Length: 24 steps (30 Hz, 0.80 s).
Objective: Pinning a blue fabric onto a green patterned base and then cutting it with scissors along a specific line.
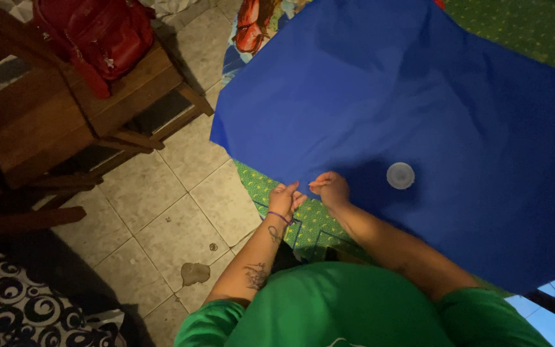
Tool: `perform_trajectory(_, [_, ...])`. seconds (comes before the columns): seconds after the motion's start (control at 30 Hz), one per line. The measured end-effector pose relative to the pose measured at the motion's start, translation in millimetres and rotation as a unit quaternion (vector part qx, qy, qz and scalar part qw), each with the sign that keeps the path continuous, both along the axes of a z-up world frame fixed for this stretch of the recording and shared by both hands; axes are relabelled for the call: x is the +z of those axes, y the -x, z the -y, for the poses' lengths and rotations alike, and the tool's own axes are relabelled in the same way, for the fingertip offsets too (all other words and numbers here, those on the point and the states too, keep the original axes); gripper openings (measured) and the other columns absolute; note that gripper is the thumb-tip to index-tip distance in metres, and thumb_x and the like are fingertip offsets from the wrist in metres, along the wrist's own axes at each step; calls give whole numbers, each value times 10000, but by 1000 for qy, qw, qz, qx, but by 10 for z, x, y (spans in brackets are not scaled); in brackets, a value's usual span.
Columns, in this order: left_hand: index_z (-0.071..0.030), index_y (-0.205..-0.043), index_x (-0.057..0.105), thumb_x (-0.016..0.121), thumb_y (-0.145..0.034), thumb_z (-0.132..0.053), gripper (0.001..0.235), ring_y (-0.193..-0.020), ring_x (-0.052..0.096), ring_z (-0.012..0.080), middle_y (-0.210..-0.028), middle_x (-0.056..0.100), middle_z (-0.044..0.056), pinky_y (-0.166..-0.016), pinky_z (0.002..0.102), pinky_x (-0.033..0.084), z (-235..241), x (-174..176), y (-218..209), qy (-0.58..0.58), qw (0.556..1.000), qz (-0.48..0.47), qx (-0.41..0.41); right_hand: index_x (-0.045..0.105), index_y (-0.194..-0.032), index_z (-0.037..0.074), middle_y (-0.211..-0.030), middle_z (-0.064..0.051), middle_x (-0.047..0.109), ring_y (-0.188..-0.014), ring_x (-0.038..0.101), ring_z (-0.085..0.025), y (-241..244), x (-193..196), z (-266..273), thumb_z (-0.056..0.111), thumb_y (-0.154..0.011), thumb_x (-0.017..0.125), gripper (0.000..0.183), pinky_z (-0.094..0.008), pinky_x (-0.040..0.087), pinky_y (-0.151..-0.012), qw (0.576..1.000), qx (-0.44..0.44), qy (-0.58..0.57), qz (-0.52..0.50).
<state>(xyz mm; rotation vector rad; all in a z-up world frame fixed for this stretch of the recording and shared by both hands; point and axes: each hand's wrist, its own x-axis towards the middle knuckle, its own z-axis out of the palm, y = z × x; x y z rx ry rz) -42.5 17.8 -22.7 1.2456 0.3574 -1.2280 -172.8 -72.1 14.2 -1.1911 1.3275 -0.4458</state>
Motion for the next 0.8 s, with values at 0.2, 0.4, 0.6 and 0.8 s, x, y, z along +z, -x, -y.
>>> perform_trajectory(0.2, [-123, -847, 414, 890, -908, -220, 490, -562, 607, 162, -623, 449, 17, -637, 396, 711, 93, 140, -130, -49, 999, 13, -12, 767, -992, 206, -937, -51, 820, -991, 784, -318, 750, 86, 218, 155, -805, 902, 236, -446, 593, -890, 952, 84, 201, -213])
perform_trajectory(0.4, [-143, -904, 507, 863, -926, -311, 394, -576, 575, 211, -653, 477, 81, -527, 367, 678, 259, -75, -567, -106, 992, 53, 46, 767, -1120, 78, -1049, -124, 749, -1058, 731, -351, 1657, 584, 797, 144, -886, 914, 284, -478, 568, -925, 896, -10, 255, -363])
perform_trajectory(0.6, [-113, -910, 578, 944, -858, -274, 403, -640, 621, 298, -743, 535, 131, -514, 438, 661, 344, -456, -951, -133, 983, 89, 85, 712, -1087, 84, -1005, -138, 728, -1022, 750, -390, 2203, 251, 1100, 362, -767, 1027, 528, -511, 588, -868, 907, -82, 142, -389])
perform_trajectory(0.8, [-110, -983, 566, 948, -863, -260, 428, -655, 621, 272, -740, 541, 116, -576, 404, 684, 263, 170, -869, -124, 984, 80, 96, 740, -952, 58, -851, -142, 762, -746, 769, -304, 2231, 52, 1250, 177, -717, 1030, 391, -398, 598, -619, 931, -66, 126, -337])
